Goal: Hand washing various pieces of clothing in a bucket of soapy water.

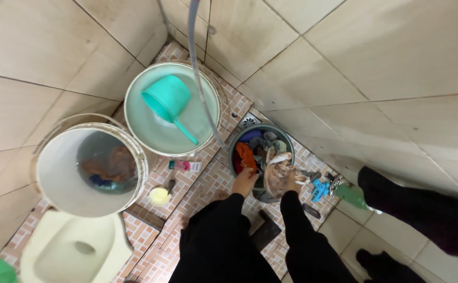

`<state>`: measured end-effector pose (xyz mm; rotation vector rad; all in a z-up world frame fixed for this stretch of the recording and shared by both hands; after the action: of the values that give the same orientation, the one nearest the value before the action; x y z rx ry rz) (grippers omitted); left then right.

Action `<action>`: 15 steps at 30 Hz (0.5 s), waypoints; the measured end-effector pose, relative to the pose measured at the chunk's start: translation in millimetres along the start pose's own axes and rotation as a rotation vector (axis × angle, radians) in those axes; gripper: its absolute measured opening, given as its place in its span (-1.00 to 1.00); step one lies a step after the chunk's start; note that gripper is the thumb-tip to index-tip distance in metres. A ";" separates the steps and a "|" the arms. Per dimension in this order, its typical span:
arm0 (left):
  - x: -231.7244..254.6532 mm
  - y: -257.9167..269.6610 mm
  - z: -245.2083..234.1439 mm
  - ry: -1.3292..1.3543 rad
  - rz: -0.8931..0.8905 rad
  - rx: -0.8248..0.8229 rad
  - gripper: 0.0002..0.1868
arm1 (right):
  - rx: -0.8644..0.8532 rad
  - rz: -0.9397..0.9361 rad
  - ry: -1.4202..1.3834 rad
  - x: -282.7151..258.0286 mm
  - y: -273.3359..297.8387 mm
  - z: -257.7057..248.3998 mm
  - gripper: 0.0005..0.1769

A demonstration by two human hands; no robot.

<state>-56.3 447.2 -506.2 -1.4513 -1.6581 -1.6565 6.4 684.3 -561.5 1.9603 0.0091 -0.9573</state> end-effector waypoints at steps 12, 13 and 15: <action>-71.7 -30.8 -26.5 0.015 -0.083 -0.012 -0.49 | -0.204 -0.629 0.410 19.0 -0.8 108.8 -0.49; -71.8 -30.4 -37.0 0.015 -0.082 0.009 -0.49 | -0.225 -0.645 0.427 11.8 6.6 115.9 -0.50; -68.8 -19.6 -53.8 -0.010 -0.109 0.037 -0.50 | -0.268 -0.673 0.470 -2.4 28.4 123.5 -0.51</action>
<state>-66.3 377.2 -561.0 -1.3767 -1.7929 -1.6677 -61.2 577.6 -572.6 1.9052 1.0618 -0.8169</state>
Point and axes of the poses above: each hand's wrist, its own y-axis away from the middle knuckle, its own z-axis out of the palm, x = y × z, the point moved 8 cm from there along -y, towards the middle knuckle, and after that the axes turned 11 degrees about z, right-handed, at the moved point
